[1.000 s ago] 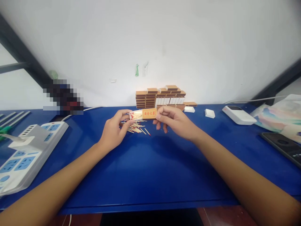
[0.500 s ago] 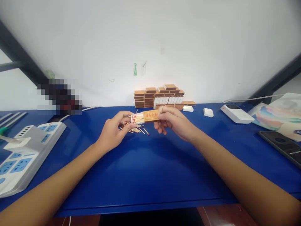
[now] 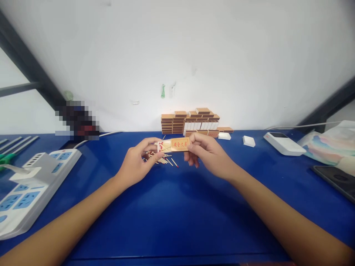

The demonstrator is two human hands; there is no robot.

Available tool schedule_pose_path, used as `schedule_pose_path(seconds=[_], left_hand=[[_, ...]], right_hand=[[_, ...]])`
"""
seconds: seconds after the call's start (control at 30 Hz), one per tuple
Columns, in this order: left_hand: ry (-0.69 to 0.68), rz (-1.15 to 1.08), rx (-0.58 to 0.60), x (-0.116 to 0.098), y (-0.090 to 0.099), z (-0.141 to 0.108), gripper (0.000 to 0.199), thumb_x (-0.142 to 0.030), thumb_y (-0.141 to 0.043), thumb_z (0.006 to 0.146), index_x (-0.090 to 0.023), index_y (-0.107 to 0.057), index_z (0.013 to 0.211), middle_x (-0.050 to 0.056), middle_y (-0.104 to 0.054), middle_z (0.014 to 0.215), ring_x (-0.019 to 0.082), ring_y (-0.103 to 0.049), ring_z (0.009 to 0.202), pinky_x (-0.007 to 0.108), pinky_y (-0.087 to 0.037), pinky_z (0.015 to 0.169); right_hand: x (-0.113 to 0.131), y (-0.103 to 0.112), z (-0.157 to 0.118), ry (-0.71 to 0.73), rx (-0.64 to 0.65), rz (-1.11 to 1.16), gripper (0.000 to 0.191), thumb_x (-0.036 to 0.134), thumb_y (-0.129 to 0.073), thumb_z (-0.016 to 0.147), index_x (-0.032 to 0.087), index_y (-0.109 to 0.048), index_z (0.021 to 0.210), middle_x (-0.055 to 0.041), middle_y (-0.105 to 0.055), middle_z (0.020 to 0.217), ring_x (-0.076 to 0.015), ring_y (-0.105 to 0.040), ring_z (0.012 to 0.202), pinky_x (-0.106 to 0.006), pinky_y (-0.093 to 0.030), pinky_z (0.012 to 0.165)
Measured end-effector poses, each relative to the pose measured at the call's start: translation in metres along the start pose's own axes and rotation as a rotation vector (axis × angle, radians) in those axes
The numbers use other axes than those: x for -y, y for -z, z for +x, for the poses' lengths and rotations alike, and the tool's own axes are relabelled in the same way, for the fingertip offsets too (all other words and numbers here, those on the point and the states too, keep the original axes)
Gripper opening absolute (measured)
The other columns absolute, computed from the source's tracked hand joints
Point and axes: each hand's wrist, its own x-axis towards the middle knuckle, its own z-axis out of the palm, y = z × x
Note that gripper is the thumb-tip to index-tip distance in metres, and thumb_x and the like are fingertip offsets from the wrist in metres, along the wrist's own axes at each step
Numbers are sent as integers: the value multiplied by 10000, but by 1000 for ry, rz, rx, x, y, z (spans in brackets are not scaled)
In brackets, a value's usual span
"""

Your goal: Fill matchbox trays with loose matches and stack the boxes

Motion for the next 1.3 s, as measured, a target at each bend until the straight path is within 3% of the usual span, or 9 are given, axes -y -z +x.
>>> schedule_pose_path(seconds=[0.23, 0.4, 0.77, 0.87, 1.03, 1.17, 1.3], left_hand=[[267, -253, 11, -5, -7, 0, 419, -498, -762, 901, -154, -695, 1130, 10, -728, 705, 143, -679, 585, 223, -565, 493], [261, -281, 71, -5, -6, 0, 416, -514, -764, 893, -148, -716, 1085, -6, -673, 656, 106, -599, 518, 207, -532, 475], [293, -311, 136, 0, -9, -1, 409, -496, -792, 877, -155, -698, 1083, 8, -693, 675, 109, -602, 531, 198, -508, 462], [304, -343, 148, 1, -9, -1, 422, -497, -809, 863, -158, -693, 1085, 13, -703, 697, 108, -610, 530, 199, -513, 464], [317, -399, 185, 1, -8, -1, 496, -559, -747, 899, -159, -671, 1182, 31, -718, 747, 121, -617, 540, 221, -516, 459], [204, -272, 133, 1, -9, -2, 594, -469, -852, 820, -181, -635, 1291, 32, -761, 857, 124, -642, 617, 235, -543, 561], [95, -82, 44, 3, -8, -3, 577, -453, -868, 803, -211, -701, 1300, 50, -808, 992, 166, -717, 758, 280, -585, 712]], right_hand=[[-7, -2, 1, -87, 78, -3, 185, 332, -574, 963, 232, -489, 832, 16, -673, 725, -111, -610, 572, -223, -434, 466], [-10, -5, -1, -100, 85, -42, 193, 356, -575, 976, 225, -524, 843, 5, -679, 742, -110, -608, 578, -227, -433, 471], [-11, -3, 1, -125, 67, -24, 187, 367, -590, 959, 231, -508, 859, 10, -670, 732, -117, -611, 574, -237, -433, 474], [-13, -6, -1, -114, 60, -6, 145, 328, -597, 958, 250, -486, 1012, 20, -687, 777, -127, -624, 576, -242, -437, 469], [-15, -9, -1, -84, -28, 15, 418, 295, -585, 959, 283, -426, 1345, 45, -671, 790, -131, -618, 556, -241, -442, 455], [-15, -5, 2, -66, -86, 20, 356, 322, -575, 955, 253, -525, 1301, 33, -661, 774, -124, -603, 543, -239, -443, 447], [-17, -3, 5, -60, -116, 19, 335, 331, -580, 954, 226, -591, 1272, 22, -654, 752, -124, -595, 536, -243, -449, 443]])
